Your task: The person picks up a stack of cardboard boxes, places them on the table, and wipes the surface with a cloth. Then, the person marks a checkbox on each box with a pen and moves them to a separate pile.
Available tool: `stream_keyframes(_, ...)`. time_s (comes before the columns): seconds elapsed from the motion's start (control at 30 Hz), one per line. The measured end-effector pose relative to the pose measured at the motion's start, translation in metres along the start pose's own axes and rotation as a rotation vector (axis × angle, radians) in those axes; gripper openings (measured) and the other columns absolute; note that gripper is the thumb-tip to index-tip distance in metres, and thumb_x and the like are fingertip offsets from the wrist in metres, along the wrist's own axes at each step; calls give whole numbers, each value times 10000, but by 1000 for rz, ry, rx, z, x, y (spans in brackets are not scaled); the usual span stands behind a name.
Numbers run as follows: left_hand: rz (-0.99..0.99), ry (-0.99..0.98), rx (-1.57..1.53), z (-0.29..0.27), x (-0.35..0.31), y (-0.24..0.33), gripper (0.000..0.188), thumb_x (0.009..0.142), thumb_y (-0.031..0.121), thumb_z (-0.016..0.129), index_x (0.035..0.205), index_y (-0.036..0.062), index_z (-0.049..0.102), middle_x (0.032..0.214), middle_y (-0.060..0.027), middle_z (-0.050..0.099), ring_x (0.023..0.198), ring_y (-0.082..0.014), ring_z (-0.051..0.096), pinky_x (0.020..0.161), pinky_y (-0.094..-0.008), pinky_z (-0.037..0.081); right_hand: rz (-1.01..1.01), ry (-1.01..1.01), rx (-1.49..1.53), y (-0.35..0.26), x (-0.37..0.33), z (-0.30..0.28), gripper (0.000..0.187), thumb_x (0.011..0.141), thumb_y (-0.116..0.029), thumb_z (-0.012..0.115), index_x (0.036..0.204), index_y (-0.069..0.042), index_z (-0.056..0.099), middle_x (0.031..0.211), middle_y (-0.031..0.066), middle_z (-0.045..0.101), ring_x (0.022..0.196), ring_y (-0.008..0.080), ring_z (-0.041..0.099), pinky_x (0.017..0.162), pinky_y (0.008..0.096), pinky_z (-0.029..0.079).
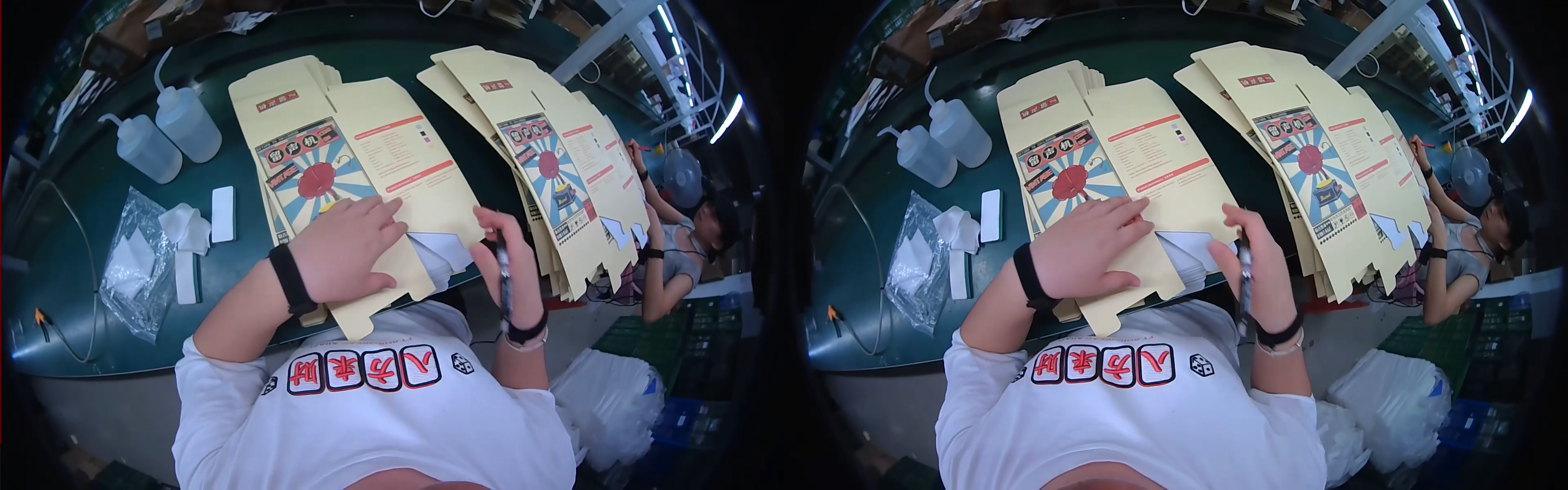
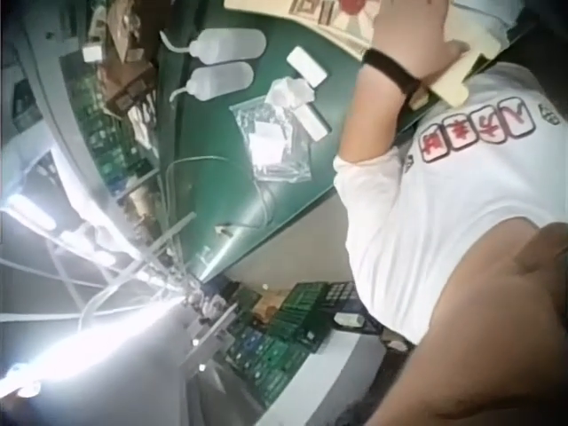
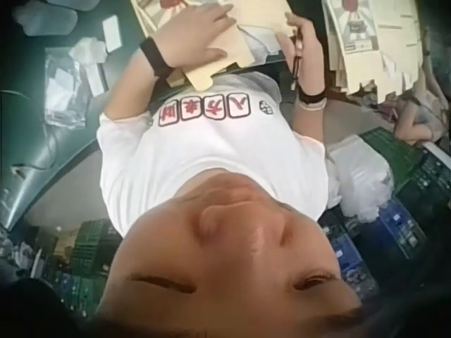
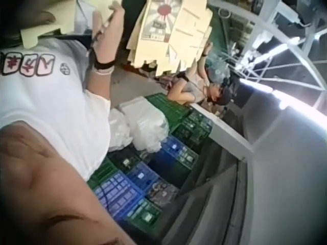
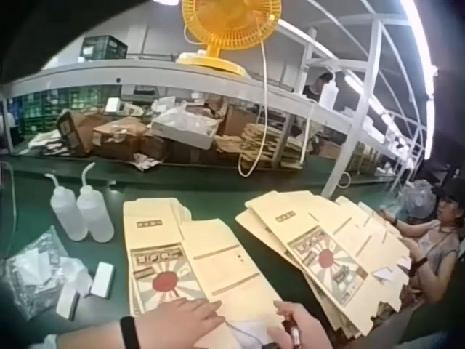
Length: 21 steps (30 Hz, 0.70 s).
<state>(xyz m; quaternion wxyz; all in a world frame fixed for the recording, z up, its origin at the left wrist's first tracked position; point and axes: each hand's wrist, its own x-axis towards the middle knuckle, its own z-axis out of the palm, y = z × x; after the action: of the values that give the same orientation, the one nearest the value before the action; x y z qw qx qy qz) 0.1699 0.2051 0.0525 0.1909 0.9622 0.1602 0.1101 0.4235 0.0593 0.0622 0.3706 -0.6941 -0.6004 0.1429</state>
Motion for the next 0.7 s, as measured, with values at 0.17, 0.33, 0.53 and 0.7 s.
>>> stream_keyframes(0.17,36,-82,5,3,-2,-9,625,825,322,813,1335,22,611,1419,-195,599,1315,-355,571,1088,-459,464,184,-88,-127,41,34,25,446,910,-194,823,1177,-35,504,1151,197,656,950,199,625,893,305,509)
stream_keyframes(0.33,-69,-187,-105,-15,-4,-13,628,814,300,818,1336,18,611,1341,-182,643,1241,-348,614,1051,-438,487,317,-233,-100,28,25,36,489,885,-188,851,1153,-52,465,1102,153,628,982,174,611,884,294,513)
stream_keyframes(0.53,-79,-188,-105,-21,-1,-15,630,791,273,834,1321,14,613,1299,-182,658,1174,-358,646,1015,-431,510,229,-269,307,57,31,39,565,848,-181,888,1179,-90,439,1081,76,603,989,128,562,858,281,515)
stream_keyframes(0.7,-34,-76,-66,-16,-1,-17,552,784,236,831,1247,4,638,1247,-177,647,1109,-335,661,948,-431,538,207,-313,346,67,32,37,577,833,-166,898,1179,-97,441,1083,56,601,993,120,554,857,278,516)
